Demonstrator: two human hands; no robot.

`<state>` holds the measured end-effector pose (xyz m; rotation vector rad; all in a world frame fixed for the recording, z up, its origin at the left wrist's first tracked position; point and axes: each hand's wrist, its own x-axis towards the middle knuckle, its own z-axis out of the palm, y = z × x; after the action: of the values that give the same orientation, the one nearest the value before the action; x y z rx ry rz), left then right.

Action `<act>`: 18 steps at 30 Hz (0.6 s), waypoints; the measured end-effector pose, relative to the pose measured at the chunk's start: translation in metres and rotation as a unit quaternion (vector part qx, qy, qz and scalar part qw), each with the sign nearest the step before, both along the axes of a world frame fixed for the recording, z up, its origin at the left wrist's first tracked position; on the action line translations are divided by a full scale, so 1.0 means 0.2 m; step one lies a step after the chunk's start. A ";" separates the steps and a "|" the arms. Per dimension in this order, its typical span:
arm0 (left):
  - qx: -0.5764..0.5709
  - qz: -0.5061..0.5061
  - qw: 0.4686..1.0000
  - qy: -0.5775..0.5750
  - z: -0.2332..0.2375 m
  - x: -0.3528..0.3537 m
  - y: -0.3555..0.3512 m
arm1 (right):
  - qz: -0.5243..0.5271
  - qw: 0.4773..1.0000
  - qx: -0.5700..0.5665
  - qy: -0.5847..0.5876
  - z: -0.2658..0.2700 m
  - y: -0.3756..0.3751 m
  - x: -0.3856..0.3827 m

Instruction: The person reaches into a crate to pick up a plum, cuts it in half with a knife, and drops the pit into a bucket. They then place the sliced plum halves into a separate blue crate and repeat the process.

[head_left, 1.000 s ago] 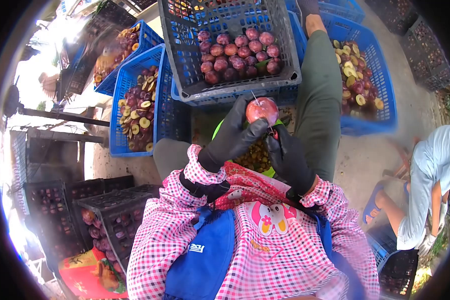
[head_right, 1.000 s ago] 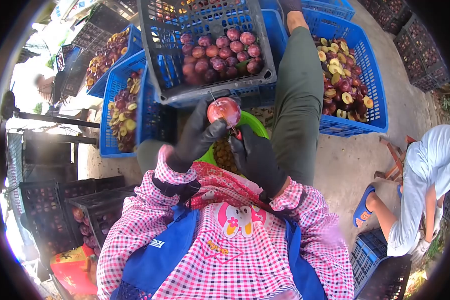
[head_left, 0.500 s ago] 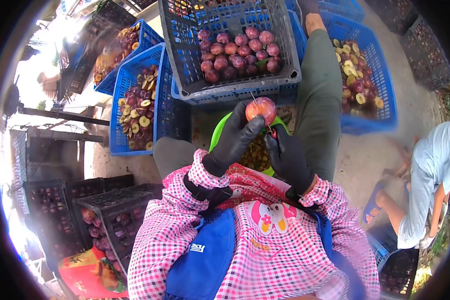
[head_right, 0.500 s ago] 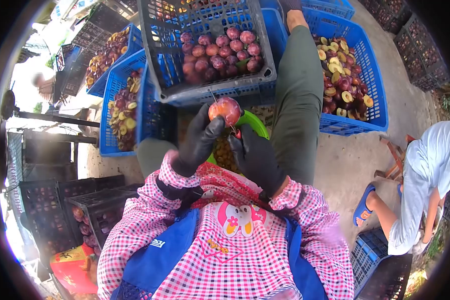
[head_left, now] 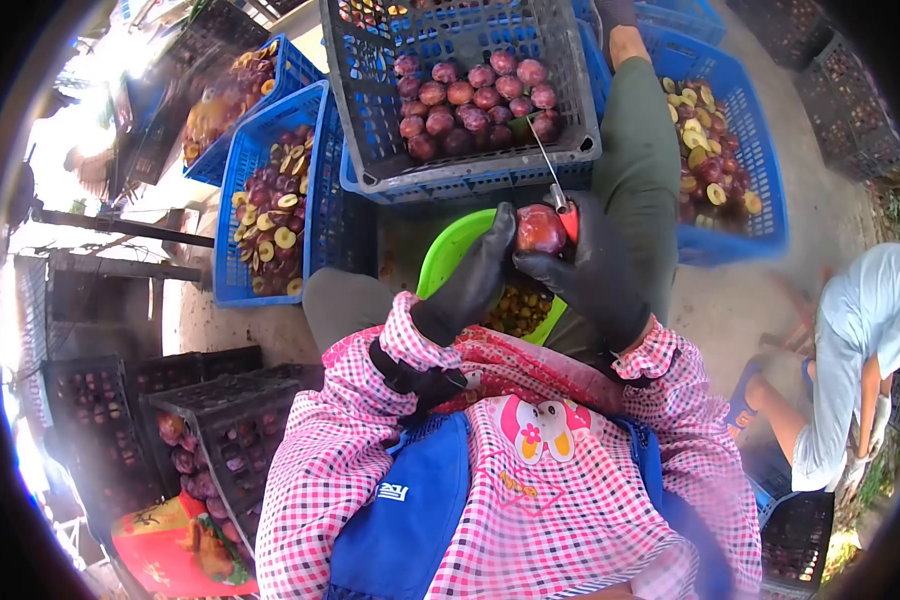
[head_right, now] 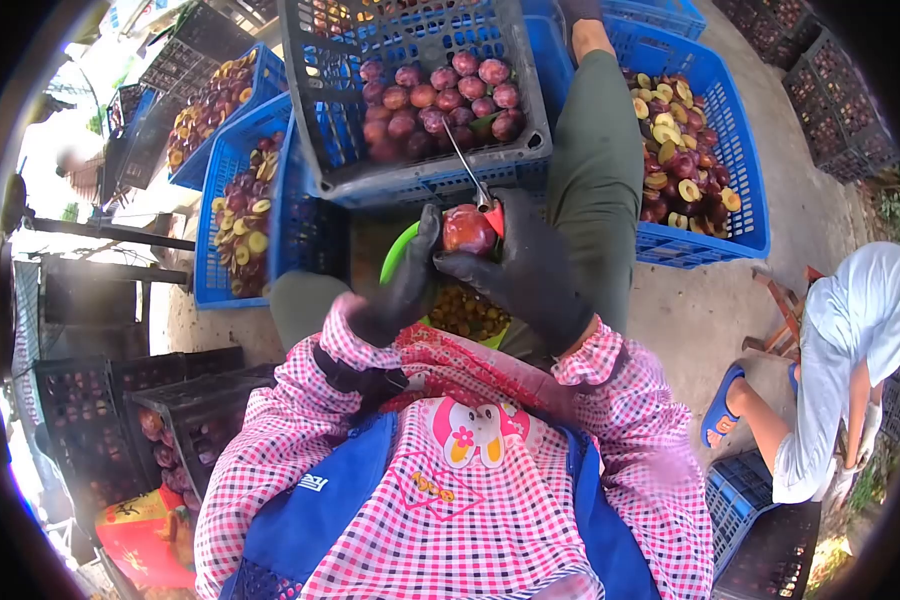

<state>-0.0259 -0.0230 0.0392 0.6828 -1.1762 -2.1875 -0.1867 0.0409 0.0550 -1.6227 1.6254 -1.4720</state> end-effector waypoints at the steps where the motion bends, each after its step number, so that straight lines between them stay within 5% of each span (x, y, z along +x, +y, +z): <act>1: -0.039 0.009 0.999 -0.037 0.00 -0.01 0.04 | 0.037 0.997 0.038 -0.061 -0.01 0.00 0.01; 2: -0.167 0.158 0.972 -0.042 -0.05 -0.07 0.12 | 0.040 0.996 0.042 -0.063 -0.01 0.01 0.03; 3: -0.165 0.158 0.973 -0.044 -0.08 -0.06 0.13 | 0.038 0.996 0.030 -0.070 -0.01 0.01 0.05; 5: -0.207 0.102 0.970 0.076 -0.09 -0.05 0.10 | 0.034 0.996 0.019 -0.076 0.00 0.01 0.05; 7: -0.220 0.026 0.974 0.054 -0.08 -0.04 0.10 | 0.028 0.995 -0.069 0.067 0.03 0.04 0.03; 9: -0.233 -0.048 0.971 0.033 -0.09 0.01 0.09 | 0.068 0.983 -0.020 0.168 0.08 0.08 -0.02; 11: 0.126 -0.210 0.960 0.137 -0.05 0.08 0.11 | 0.110 0.959 0.032 0.260 0.10 0.11 -0.05; 12: 0.134 -0.210 0.968 -0.028 -0.03 0.09 0.10 | 0.167 0.947 0.001 0.274 0.10 0.12 -0.07; 14: 0.132 -0.224 0.966 -0.016 -0.08 0.08 0.13 | 0.307 0.914 -0.019 0.264 0.15 0.12 -0.09; 17: 0.108 -0.266 0.958 0.025 -0.19 0.06 0.18 | 0.384 0.905 -0.029 0.178 0.11 0.12 -0.09; 18: 0.096 -0.278 0.955 0.041 -0.22 0.05 0.19 | 0.350 0.920 0.160 0.070 0.13 0.13 -0.13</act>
<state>-0.0158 0.0148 -0.0052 0.3516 -1.2284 -2.7972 -0.2124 0.0665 0.0806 -1.8596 1.0799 -0.7004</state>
